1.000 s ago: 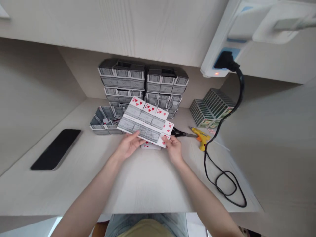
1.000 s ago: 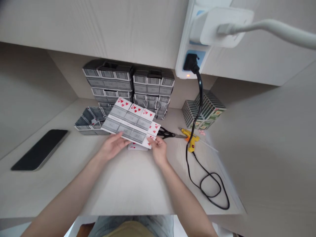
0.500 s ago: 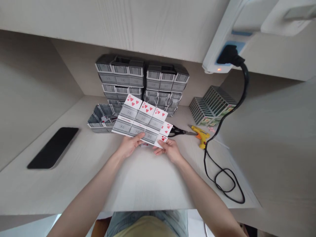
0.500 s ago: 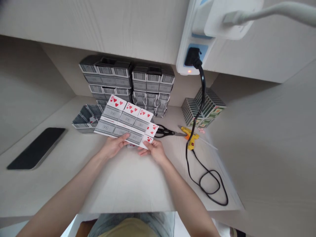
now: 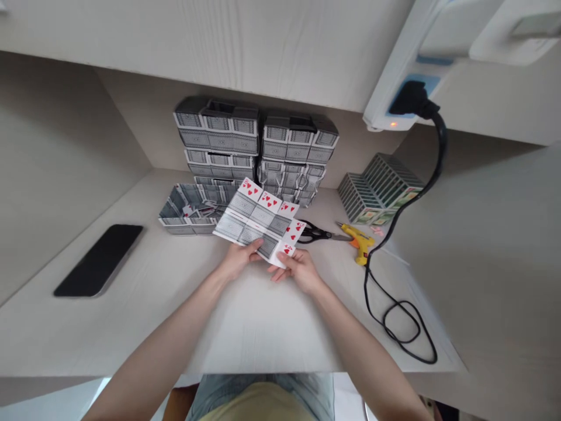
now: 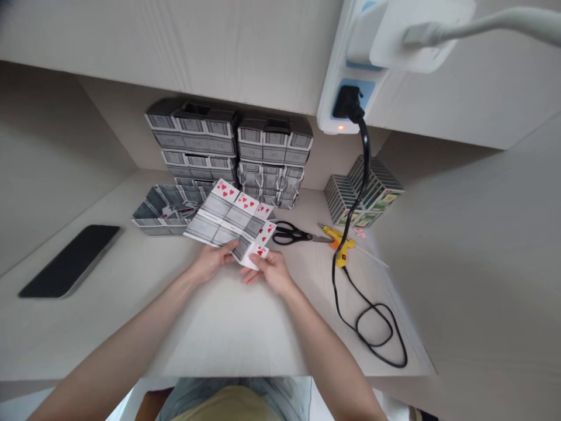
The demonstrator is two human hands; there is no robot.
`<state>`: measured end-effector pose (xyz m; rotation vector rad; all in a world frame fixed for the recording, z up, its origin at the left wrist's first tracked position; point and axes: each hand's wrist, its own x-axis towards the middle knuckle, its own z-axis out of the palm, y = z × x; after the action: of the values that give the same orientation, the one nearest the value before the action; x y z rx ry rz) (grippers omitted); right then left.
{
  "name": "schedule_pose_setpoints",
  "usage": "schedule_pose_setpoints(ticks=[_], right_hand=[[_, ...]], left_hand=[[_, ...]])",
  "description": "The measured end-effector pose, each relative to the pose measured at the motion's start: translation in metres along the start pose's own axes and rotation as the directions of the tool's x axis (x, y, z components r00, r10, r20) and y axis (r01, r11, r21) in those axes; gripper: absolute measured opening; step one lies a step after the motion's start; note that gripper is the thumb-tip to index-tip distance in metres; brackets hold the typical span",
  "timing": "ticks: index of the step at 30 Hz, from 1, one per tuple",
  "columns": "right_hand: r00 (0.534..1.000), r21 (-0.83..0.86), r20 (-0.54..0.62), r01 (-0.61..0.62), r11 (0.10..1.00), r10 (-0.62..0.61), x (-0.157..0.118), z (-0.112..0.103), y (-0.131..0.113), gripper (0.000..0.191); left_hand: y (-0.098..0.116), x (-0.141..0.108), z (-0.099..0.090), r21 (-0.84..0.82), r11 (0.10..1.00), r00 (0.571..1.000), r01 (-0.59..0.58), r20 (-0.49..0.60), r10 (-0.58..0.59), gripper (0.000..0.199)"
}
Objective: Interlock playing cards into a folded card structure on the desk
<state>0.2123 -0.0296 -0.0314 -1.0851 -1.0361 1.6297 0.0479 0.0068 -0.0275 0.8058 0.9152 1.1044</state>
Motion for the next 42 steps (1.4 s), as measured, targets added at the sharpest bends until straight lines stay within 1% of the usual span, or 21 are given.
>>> schedule_pose_setpoints(ticks=[3,6,10,13,18,20,23,26,29,31,35,38,42], right_hand=[[0.998,-0.031,-0.063,0.027,0.999,-0.029,0.001,-0.002,-0.005,0.035],[0.995,-0.061,-0.094,0.023,0.998,-0.028,0.002,-0.005,-0.007,0.034],[0.996,-0.07,-0.084,0.004,0.998,-0.01,0.003,-0.006,-0.004,0.036],[0.998,-0.066,-0.07,0.0,0.998,-0.004,0.004,-0.007,-0.003,0.038],[0.999,0.015,0.003,0.034,0.999,-0.035,0.007,-0.007,-0.003,0.036],[0.999,0.026,0.017,0.045,0.999,-0.046,0.007,-0.007,-0.003,0.035],[0.998,0.005,0.0,0.057,0.998,-0.057,0.007,-0.007,-0.002,0.033],[0.997,-0.024,-0.039,0.073,0.997,-0.074,0.008,-0.007,0.001,0.033],[0.99,-0.042,-0.093,0.099,0.994,-0.103,0.009,-0.006,0.005,0.033],[0.988,-0.033,-0.104,0.113,0.993,-0.116,0.009,-0.005,0.006,0.032],[0.991,0.036,-0.066,0.12,0.992,-0.117,0.009,-0.005,0.004,0.031],[0.995,0.068,-0.032,0.098,0.993,-0.096,0.008,-0.007,0.001,0.032],[0.997,0.085,-0.031,0.068,0.994,-0.065,0.007,-0.008,-0.001,0.034]], left_hand=[[0.002,0.001,0.0,-0.021,0.999,0.999,-0.041,-0.036,0.04,0.046],[0.005,0.0,0.0,0.002,0.998,0.998,-0.06,-0.016,0.06,0.047],[0.004,-0.003,0.001,0.039,0.998,0.998,-0.058,0.003,0.058,0.047],[0.003,-0.003,0.002,0.036,0.997,0.998,-0.064,-0.009,0.065,0.048],[0.006,-0.002,0.002,0.018,0.994,0.994,-0.111,-0.009,0.111,0.046],[0.008,-0.003,0.002,0.047,0.994,0.995,-0.097,-0.013,0.097,0.045],[0.009,-0.006,0.001,0.11,0.992,0.999,-0.053,0.003,0.053,0.044],[0.007,-0.007,0.002,0.132,0.991,0.999,-0.037,0.029,0.033,0.043],[0.006,-0.006,0.004,0.139,0.988,0.998,-0.065,0.0,0.066,0.044],[0.005,-0.005,0.005,0.144,0.985,0.994,-0.095,-0.03,0.101,0.045],[0.006,-0.005,0.005,0.14,0.982,0.99,-0.127,-0.041,0.134,0.045],[0.007,-0.006,0.005,0.13,0.983,0.989,-0.133,-0.044,0.139,0.044],[0.006,-0.006,0.006,0.1,0.987,0.991,-0.125,-0.04,0.13,0.042]])
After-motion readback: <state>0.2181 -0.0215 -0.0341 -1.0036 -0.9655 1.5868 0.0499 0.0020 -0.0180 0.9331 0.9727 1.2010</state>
